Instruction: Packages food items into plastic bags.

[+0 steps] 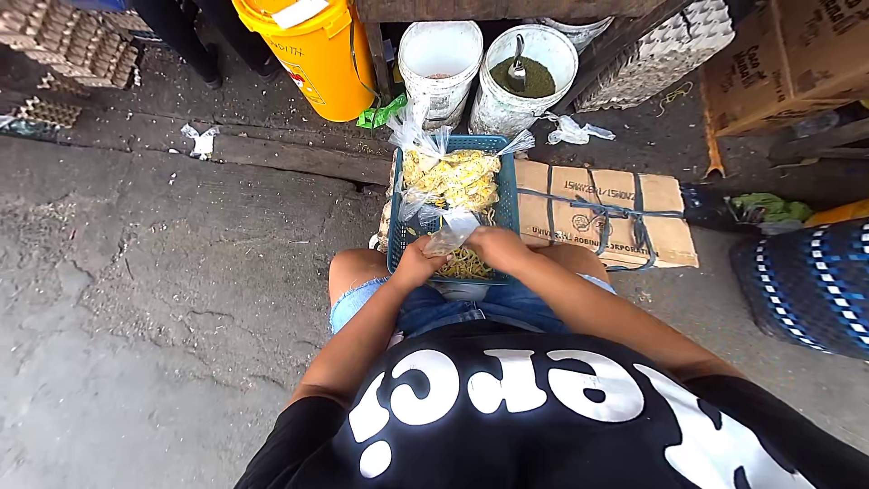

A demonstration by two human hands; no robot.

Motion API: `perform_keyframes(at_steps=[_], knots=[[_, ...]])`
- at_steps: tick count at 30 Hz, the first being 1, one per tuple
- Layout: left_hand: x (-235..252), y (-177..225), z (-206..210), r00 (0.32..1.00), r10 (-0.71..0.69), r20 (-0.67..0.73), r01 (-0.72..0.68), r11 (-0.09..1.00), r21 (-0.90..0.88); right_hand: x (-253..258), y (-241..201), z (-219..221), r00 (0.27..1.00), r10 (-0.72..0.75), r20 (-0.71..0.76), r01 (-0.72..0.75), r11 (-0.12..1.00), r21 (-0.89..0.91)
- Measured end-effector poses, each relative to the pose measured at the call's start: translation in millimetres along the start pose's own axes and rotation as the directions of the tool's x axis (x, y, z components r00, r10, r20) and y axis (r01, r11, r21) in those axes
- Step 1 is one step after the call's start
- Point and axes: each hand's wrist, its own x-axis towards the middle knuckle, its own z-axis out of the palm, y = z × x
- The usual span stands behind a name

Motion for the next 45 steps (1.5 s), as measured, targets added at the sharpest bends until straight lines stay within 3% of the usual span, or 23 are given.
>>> perform_keyframes(at_steps=[2,5,8,14,20,25,31,35,40,45], knots=[[-3,3,0,0.999,-0.05,0.019,0.049,0.997,0.062,6,0,20,0.984,0.01,0.18,0.017,0.989,-0.146],[-3,2,2,0.998,-0.059,0.009,0.058,0.994,0.09,11,-2,29,0.972,0.064,0.227,-0.018,0.98,-0.197],[-2,7,2,0.997,-0.073,0.003,0.072,0.988,0.135,10,-4,18,0.981,0.055,0.187,-0.026,0.988,-0.154],[-4,9,3,0.997,-0.079,-0.019,0.081,0.985,0.154,-22,-1,-29,0.996,-0.014,-0.093,0.036,0.973,0.229],[-1,12,6,0.998,-0.06,-0.007,0.06,0.973,0.221,-57,-18,-66,0.948,-0.057,-0.314,0.148,0.95,0.274],[-3,13,6,0.998,-0.058,-0.006,0.058,0.975,0.216,-70,-31,-81,0.928,-0.023,-0.373,0.172,0.912,0.371],[-3,11,6,0.998,-0.06,0.008,0.057,0.972,0.228,-100,-52,-109,0.823,-0.048,-0.567,0.413,0.735,0.538],[-2,14,6,0.996,-0.086,0.025,0.077,0.962,0.262,-107,-65,-122,0.728,-0.12,-0.675,0.599,0.59,0.541],[-2,12,5,0.995,-0.089,0.036,0.076,0.96,0.271,-102,-79,-121,0.708,-0.147,-0.691,0.662,0.477,0.578],[-4,15,5,0.995,-0.09,0.038,0.077,0.961,0.264,-91,-79,-105,0.796,-0.135,-0.59,0.555,0.552,0.623]])
